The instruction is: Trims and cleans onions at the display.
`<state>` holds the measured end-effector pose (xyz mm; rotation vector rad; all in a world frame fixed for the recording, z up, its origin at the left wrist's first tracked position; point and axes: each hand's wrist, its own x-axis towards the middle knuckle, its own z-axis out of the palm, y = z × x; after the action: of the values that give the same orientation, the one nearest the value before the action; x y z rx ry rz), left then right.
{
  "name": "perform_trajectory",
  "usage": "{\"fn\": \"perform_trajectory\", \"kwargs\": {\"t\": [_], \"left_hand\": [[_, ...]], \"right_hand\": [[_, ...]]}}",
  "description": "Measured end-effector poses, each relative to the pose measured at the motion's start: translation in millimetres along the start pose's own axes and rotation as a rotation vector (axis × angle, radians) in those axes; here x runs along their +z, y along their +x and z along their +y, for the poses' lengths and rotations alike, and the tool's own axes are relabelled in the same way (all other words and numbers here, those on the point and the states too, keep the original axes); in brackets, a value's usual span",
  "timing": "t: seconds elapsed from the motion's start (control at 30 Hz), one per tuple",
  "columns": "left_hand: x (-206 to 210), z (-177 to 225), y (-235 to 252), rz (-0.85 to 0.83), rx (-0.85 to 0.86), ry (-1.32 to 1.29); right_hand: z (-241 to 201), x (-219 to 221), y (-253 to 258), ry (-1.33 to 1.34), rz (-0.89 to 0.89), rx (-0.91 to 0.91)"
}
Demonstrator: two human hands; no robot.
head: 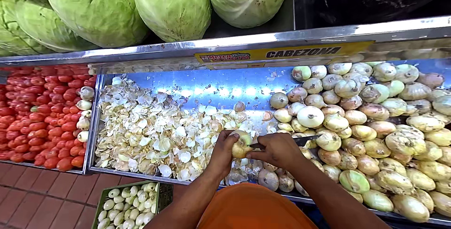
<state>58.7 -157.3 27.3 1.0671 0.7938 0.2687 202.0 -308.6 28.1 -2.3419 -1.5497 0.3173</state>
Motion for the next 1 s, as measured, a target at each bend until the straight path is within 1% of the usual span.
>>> {"fn": "perform_trajectory", "kwargs": {"t": [0.07, 0.2, 0.27, 0.33, 0.37, 0.43, 0.47, 0.5, 0.63, 0.7, 0.77, 0.83, 0.9, 0.93, 1.0], "left_hand": [[0, -3, -1, 0.003, 0.022, 0.033], [2, -7, -1, 0.045, 0.055, 0.065], [4, -8, 0, 0.089, 0.016, 0.033], [6, -8, 4, 0.145, -0.047, -0.038], [4, -6, 8, 0.163, -0.068, -0.073], [1, 3, 12, 0.184, -0.122, -0.122], [0, 7, 13, 0.191, -0.151, -0.120], [-1, 11, 12, 0.188, -0.173, -0.115], [-5, 21, 11, 0.176, -0.205, -0.186], [-5, 21, 12, 0.178, -0.188, -0.210], [-6, 20, 13, 0.200, -0.148, -0.178], [-8, 18, 12, 0.189, -0.117, -0.123], [-11, 14, 11, 0.115, -0.069, -0.035], [-12, 12, 11, 0.072, -0.039, 0.016], [-11, 10, 11, 0.009, 0.010, 0.108]], "right_hand": [[-2, 6, 2, -0.007, 0.065, -0.043], [2, 22, 3, -0.032, 0.334, -0.246], [1, 27, 0, -0.040, 0.367, -0.296], [-5, 33, -7, -0.049, 0.275, -0.344], [-9, 36, -11, -0.053, 0.172, -0.342], [-8, 35, -13, -0.037, -0.154, -0.245], [-4, 34, -11, -0.025, -0.269, -0.184], [1, 32, -9, -0.023, -0.340, -0.123], [12, 19, -1, -0.104, -0.481, 0.020], [16, 10, 0, -0.096, -0.523, 0.082], [18, -7, -1, -0.034, -0.529, 0.125], [12, -25, -2, 0.039, -0.451, 0.125], [4, -31, -1, 0.063, -0.301, 0.083], [0, -33, 3, 0.047, -0.259, 0.061], [-8, -36, 12, -0.006, -0.267, 0.049]]}}
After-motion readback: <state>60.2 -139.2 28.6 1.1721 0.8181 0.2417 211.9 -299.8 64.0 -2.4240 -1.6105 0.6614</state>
